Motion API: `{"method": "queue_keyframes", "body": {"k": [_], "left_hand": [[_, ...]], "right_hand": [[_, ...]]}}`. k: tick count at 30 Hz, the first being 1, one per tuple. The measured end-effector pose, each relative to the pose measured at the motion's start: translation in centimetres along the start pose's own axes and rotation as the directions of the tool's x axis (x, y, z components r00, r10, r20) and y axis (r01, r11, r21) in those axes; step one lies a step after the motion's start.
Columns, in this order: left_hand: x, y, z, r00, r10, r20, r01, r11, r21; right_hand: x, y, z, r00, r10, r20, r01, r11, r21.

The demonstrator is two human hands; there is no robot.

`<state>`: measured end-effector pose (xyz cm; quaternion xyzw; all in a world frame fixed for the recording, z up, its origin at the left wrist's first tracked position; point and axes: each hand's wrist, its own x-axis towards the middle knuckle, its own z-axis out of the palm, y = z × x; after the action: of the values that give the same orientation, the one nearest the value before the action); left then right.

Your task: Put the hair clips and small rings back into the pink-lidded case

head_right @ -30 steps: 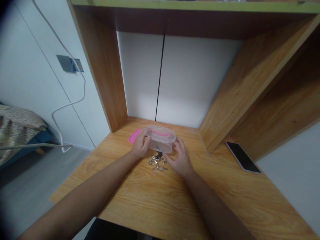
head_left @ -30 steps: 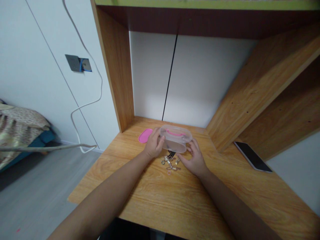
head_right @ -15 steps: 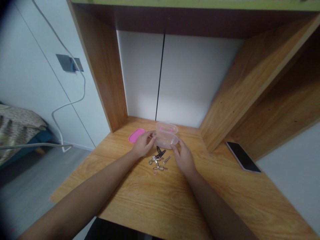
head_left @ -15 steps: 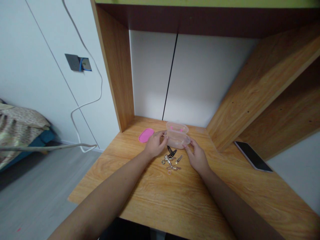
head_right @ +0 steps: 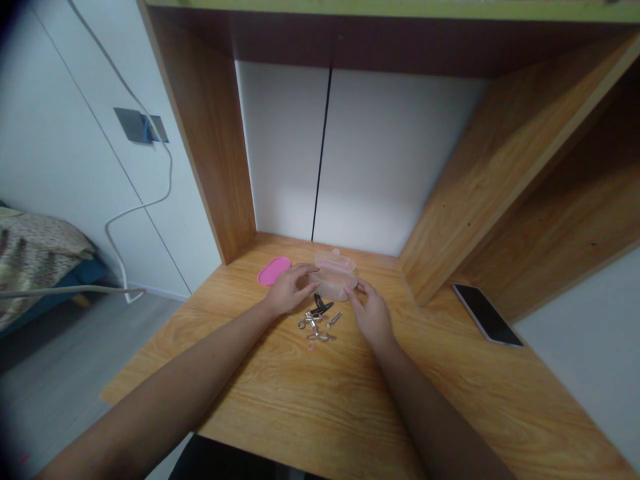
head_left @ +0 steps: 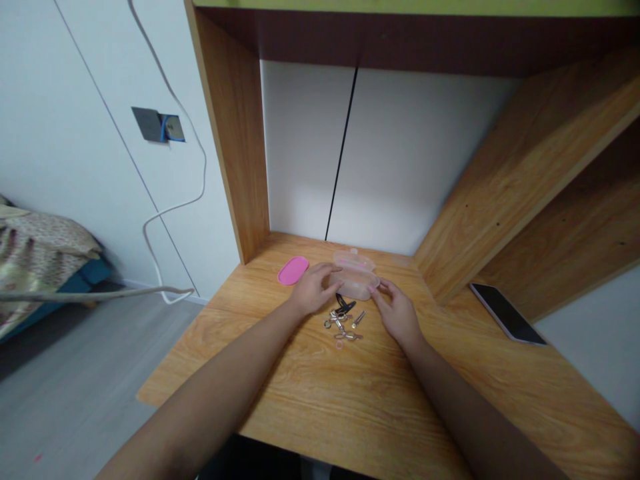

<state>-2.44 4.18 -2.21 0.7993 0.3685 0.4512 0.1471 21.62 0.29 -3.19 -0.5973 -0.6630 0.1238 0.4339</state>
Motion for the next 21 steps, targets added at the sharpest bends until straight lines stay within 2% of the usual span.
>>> {"method": "queue_keyframes", "body": {"k": [4,8,13,21], "left_hand": [[0.0,-0.2,0.1,0.999,-0.024,-0.041,0.025,0.999,0.035],[0.0,-0.7,0.1,0.993,-0.071,-0.09,0.078,0.994,0.074],[0.1,-1.1,0.3,0.989,-0.119,-0.089,0.126,0.989,0.083],[0.1,-0.4,0.1,0.991,-0.11,-0.081,0.12,0.985,0.128]], "right_hand": [[-0.1,0.0,0.3,1.0,-0.024,0.006,0.024,0.998,0.063],[-0.4,-0.9,0.3,0.992,-0.123,-0.01,0.123,0.992,0.0],[-0.4,-1.4,0.1,0.977,-0.212,0.034,0.213,0.976,-0.04],[-0.4,-1.3,0.1,0.948,-0.298,0.108,0.303,0.953,-0.029]]}}
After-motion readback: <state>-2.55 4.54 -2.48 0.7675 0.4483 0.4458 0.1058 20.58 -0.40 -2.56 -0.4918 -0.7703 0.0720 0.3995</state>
